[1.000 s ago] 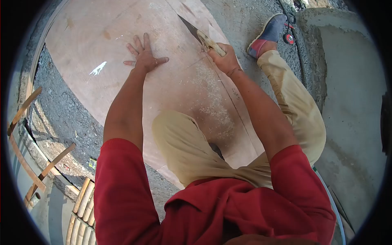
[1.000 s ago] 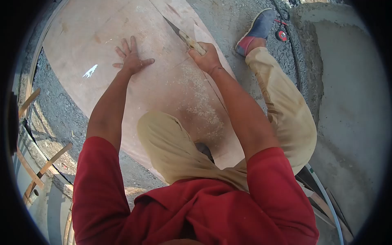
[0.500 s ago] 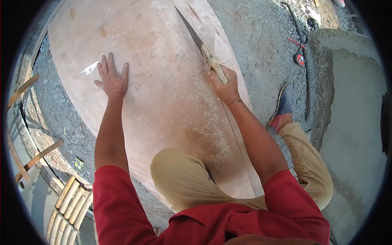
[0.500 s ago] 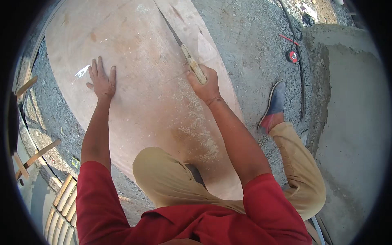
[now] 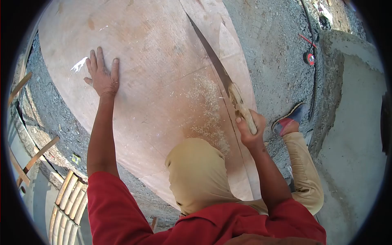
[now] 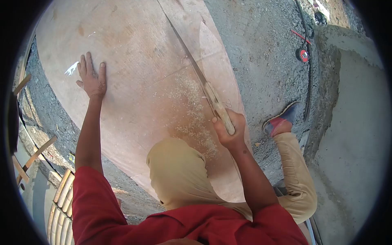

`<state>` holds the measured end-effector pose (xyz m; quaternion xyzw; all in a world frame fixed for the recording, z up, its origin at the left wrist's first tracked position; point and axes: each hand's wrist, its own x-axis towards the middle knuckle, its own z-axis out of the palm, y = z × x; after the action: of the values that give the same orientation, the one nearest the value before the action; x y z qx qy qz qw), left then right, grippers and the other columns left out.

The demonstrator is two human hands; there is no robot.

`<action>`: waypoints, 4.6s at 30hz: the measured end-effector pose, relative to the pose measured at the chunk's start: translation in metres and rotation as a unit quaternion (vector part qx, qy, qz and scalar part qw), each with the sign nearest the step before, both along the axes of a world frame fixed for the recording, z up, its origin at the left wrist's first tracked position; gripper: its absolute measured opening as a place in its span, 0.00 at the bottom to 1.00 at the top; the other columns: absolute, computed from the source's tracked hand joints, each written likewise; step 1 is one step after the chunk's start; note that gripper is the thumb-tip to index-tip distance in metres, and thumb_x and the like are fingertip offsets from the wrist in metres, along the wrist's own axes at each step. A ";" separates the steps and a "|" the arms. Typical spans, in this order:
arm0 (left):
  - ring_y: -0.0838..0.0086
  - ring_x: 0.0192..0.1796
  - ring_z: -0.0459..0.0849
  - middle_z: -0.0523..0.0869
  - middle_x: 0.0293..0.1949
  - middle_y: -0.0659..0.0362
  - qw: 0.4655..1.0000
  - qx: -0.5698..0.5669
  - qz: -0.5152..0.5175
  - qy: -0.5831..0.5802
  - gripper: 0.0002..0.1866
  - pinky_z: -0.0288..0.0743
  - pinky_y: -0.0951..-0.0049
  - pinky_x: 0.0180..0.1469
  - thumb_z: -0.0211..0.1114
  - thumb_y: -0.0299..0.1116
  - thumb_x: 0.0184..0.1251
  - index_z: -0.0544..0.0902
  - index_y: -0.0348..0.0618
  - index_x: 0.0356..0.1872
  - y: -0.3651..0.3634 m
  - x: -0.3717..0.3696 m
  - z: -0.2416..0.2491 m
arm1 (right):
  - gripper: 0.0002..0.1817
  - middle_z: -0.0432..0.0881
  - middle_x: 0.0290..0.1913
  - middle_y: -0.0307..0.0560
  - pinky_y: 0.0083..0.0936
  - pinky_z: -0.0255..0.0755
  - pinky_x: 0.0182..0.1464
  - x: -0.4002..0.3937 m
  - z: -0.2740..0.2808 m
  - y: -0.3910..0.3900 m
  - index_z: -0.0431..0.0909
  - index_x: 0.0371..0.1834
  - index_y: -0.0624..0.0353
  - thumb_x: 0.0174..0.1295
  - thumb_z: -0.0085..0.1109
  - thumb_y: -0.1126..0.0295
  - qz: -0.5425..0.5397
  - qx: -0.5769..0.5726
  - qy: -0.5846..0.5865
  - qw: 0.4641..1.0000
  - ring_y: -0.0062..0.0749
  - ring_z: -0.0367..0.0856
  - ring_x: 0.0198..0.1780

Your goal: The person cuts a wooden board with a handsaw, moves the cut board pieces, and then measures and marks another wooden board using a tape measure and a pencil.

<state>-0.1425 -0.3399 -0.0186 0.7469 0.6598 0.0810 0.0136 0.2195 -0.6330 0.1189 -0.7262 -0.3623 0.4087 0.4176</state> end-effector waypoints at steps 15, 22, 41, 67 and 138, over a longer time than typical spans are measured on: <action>0.53 0.86 0.49 0.56 0.85 0.57 1.000 -0.007 -0.024 -0.019 0.41 0.38 0.19 0.73 0.59 0.62 0.73 0.62 0.64 0.83 -0.004 -0.003 -0.003 | 0.09 0.75 0.18 0.40 0.28 0.70 0.27 0.005 -0.030 0.027 0.80 0.27 0.66 0.61 0.65 0.72 0.020 -0.036 0.011 0.999 0.20 0.73 0.22; 0.53 0.86 0.49 0.56 0.85 0.58 1.000 -0.002 -0.016 -0.021 0.41 0.37 0.20 0.74 0.58 0.63 0.73 0.61 0.65 0.83 0.005 0.003 -0.004 | 0.10 0.76 0.19 0.42 0.27 0.70 0.28 0.005 -0.006 -0.013 0.79 0.27 0.66 0.61 0.65 0.70 0.026 -0.037 0.005 0.999 0.23 0.74 0.23; 0.53 0.86 0.50 0.56 0.85 0.59 0.999 0.006 -0.023 -0.023 0.39 0.39 0.20 0.74 0.58 0.62 0.74 0.62 0.65 0.83 0.000 0.000 -0.005 | 0.11 0.76 0.19 0.43 0.27 0.69 0.27 0.002 -0.026 -0.029 0.80 0.27 0.65 0.62 0.64 0.69 0.031 -0.014 -0.010 0.999 0.24 0.74 0.22; 0.52 0.85 0.51 0.58 0.84 0.58 0.999 0.009 -0.024 -0.030 0.39 0.40 0.20 0.73 0.57 0.63 0.75 0.62 0.64 0.83 -0.002 0.001 -0.005 | 0.07 0.79 0.21 0.48 0.30 0.72 0.28 0.005 0.022 -0.109 0.82 0.27 0.63 0.60 0.66 0.71 0.057 -0.084 -0.033 0.994 0.31 0.76 0.21; 0.50 0.85 0.51 0.58 0.84 0.54 0.999 0.017 -0.041 -0.009 0.41 0.43 0.18 0.72 0.49 0.69 0.75 0.61 0.62 0.83 -0.001 -0.003 -0.006 | 0.12 0.75 0.18 0.45 0.30 0.69 0.27 0.004 -0.019 -0.142 0.78 0.23 0.63 0.59 0.67 0.68 0.010 -0.086 0.025 0.996 0.30 0.76 0.20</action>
<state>-0.1460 -0.3411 -0.0245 0.7727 0.6271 0.0979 0.0101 0.2237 -0.7747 0.0996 -0.7452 -0.3224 0.4610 0.3582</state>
